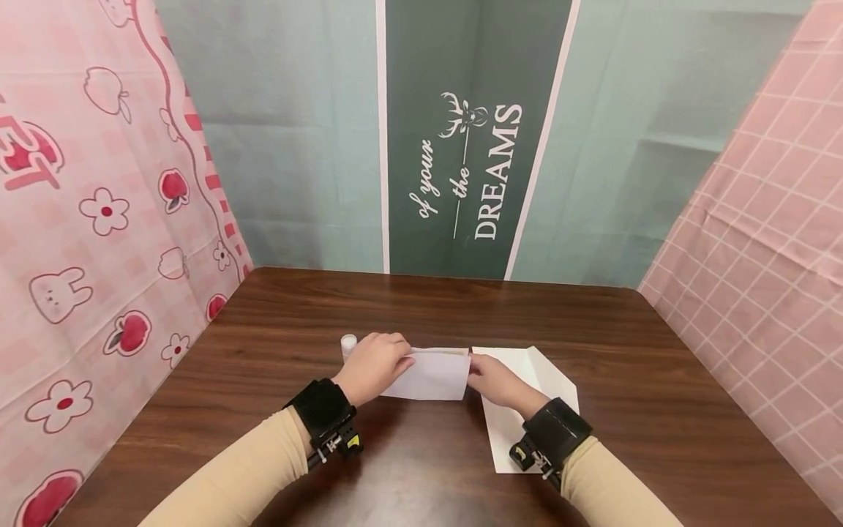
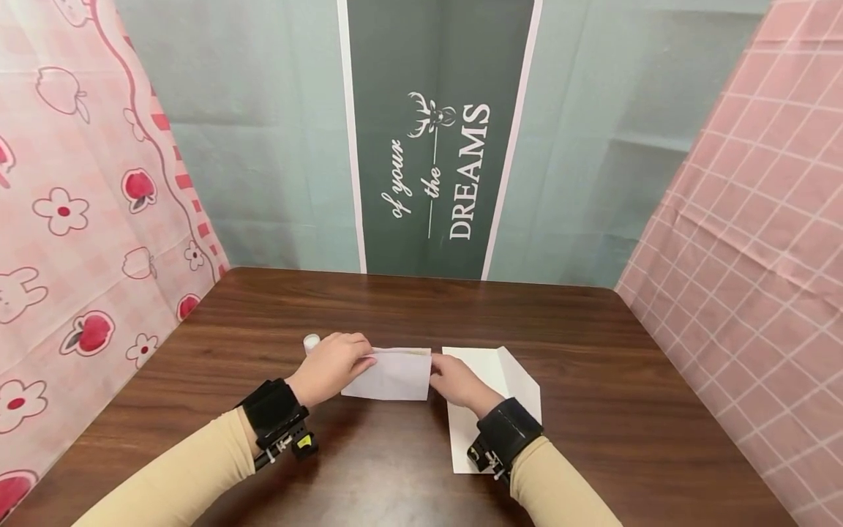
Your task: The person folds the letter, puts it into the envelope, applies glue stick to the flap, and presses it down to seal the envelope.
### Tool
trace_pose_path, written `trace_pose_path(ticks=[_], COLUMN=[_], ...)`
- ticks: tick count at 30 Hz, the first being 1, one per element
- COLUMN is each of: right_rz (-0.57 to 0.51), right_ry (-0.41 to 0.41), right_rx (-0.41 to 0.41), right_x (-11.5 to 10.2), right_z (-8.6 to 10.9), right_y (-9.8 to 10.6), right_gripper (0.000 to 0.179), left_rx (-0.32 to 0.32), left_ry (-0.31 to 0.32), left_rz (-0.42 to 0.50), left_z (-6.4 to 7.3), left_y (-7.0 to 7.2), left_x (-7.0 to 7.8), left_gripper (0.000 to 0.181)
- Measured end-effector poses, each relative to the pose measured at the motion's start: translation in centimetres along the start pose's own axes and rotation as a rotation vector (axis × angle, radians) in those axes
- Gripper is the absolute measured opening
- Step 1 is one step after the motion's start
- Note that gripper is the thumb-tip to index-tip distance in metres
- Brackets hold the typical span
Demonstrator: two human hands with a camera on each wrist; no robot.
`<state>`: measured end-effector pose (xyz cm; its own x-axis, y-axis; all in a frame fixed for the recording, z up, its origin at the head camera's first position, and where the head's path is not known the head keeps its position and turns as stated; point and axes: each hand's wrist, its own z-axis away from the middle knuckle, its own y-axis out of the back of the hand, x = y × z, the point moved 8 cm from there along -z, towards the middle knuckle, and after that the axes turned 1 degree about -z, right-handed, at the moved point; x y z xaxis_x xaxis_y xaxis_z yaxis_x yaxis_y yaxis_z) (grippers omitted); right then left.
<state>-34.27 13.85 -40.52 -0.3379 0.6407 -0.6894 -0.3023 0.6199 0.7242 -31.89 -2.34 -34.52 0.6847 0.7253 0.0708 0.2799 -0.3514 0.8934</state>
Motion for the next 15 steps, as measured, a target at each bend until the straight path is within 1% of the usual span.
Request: trace_pose_path(ticks=[3,5,7,9,12,15], right_rz=[-0.098,-0.166,-0.188,-0.146,-0.040,0.043], right_ry=[0.002,0.005,0.020,0.050,0.074,0.085], right_rx=[0.080,0.128,0.164,0.199,0.253,0.295], right_x=[-0.4,-0.8,-1.2,-1.6,-2.1,-2.4], right_z=[0.2,0.2,0.3,0.3,0.4,0.5], right_y=[1.0,1.6,1.9,2.1,2.3,2.4], right_gripper=[0.029,0.029,0.027,0.023,0.019,0.015], left_rx=[-0.003,-0.005,-0.006,-0.008,-0.015,-0.017], left_ry=[0.008,0.017,0.031,0.044,0.072,0.110], left_rz=[-0.001,-0.007,-0.004,-0.006,0.001,0.013], left_z=[0.0,0.0,0.0,0.0,0.0,0.1], left_y=[0.0,0.0,0.1,0.1,0.0,-0.2], left_x=[0.0,0.0,0.1,0.1,0.0,-0.2], left_gripper=[0.012,0.012,0.011,0.011,0.011,0.011])
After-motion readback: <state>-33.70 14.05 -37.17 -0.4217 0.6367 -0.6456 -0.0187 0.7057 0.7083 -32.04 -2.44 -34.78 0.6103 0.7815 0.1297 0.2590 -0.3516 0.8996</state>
